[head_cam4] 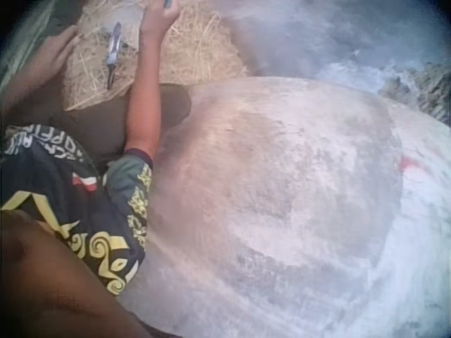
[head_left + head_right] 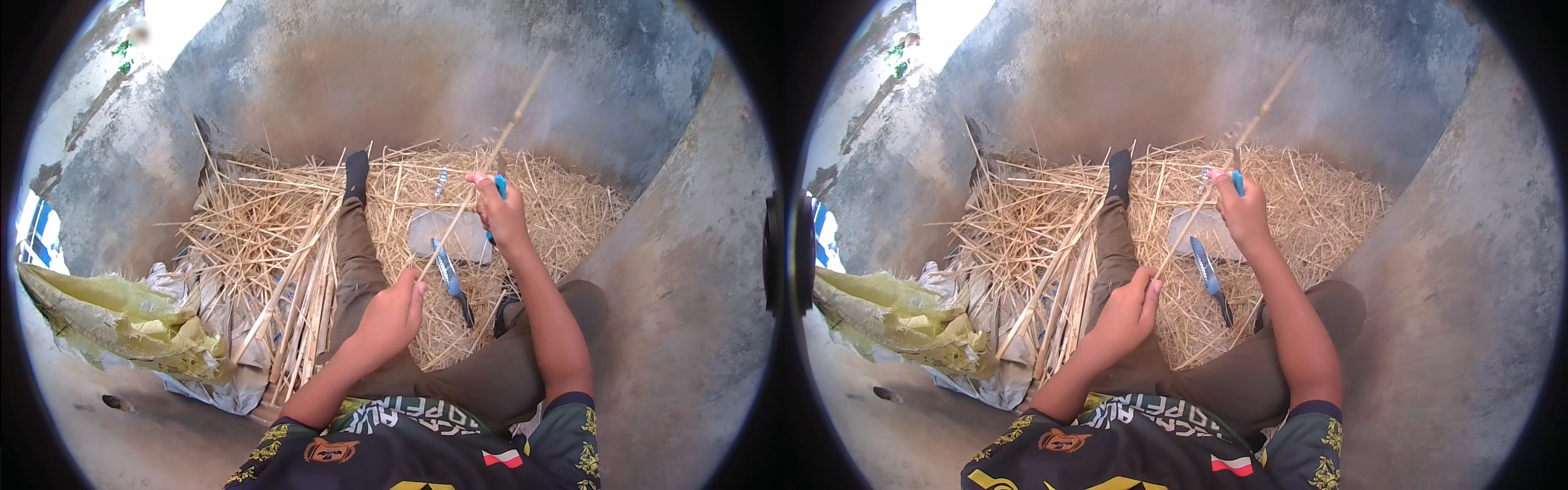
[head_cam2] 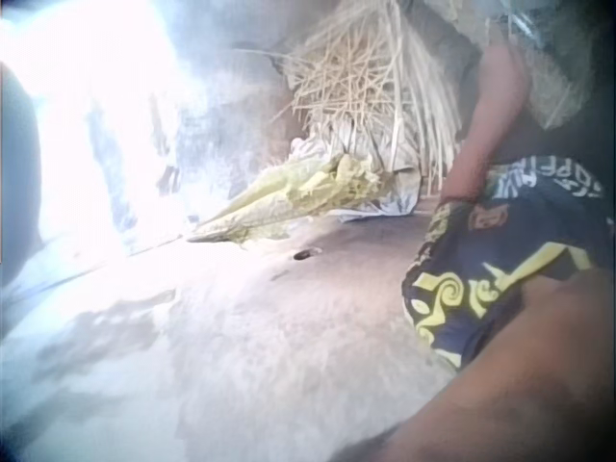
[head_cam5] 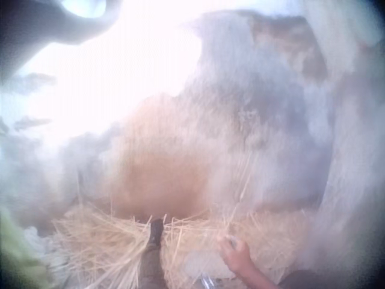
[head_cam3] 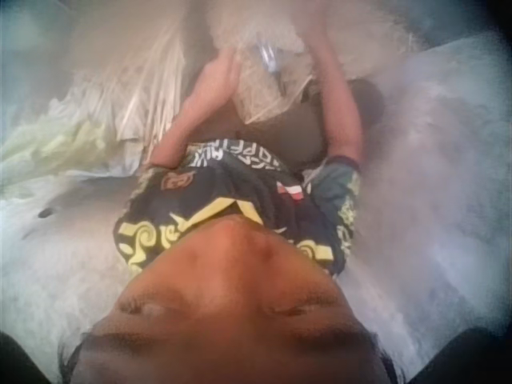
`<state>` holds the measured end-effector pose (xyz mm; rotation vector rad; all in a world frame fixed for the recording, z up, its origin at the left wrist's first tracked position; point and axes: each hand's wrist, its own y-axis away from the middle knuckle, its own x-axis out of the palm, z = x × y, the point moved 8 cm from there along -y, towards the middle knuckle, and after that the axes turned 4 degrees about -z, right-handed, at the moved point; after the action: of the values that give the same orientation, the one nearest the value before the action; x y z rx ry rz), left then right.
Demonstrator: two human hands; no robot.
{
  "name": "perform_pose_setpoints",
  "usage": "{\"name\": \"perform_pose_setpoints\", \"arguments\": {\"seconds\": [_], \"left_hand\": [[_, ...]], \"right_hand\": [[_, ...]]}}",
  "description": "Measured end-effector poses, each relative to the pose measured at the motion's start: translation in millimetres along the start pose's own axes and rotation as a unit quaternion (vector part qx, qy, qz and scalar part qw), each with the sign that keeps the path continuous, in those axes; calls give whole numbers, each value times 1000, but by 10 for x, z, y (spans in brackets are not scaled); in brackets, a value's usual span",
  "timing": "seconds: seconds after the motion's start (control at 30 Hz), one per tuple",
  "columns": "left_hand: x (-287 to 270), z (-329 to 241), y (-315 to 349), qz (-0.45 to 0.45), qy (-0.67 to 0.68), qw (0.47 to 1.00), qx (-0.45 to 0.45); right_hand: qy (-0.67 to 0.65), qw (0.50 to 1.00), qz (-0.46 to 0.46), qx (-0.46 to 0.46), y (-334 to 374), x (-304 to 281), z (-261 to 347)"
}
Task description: The person sits on a straw-covered floor and uses a utility knife to shave the bark off thin wooden sticks. They hold the stick in one hand and scrape the blade along its length to smooth the surface, occasionally switching to a larger knife for the same purpose.
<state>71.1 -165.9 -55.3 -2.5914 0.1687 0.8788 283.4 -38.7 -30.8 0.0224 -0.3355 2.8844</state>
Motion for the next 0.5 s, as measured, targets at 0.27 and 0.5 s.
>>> {"name": "perform_pose_setpoints", "arguments": {"seconds": [0.27, 0.5], "left_hand": [[77, 156, 95, 102, 184, 974, -87], [-7, 340, 92, 131, 517, 811, -241]], "right_hand": [[226, 957, 33, -181, 381, 238, 506], [416, 752, 161, -486, 920, 643, 803]]}}
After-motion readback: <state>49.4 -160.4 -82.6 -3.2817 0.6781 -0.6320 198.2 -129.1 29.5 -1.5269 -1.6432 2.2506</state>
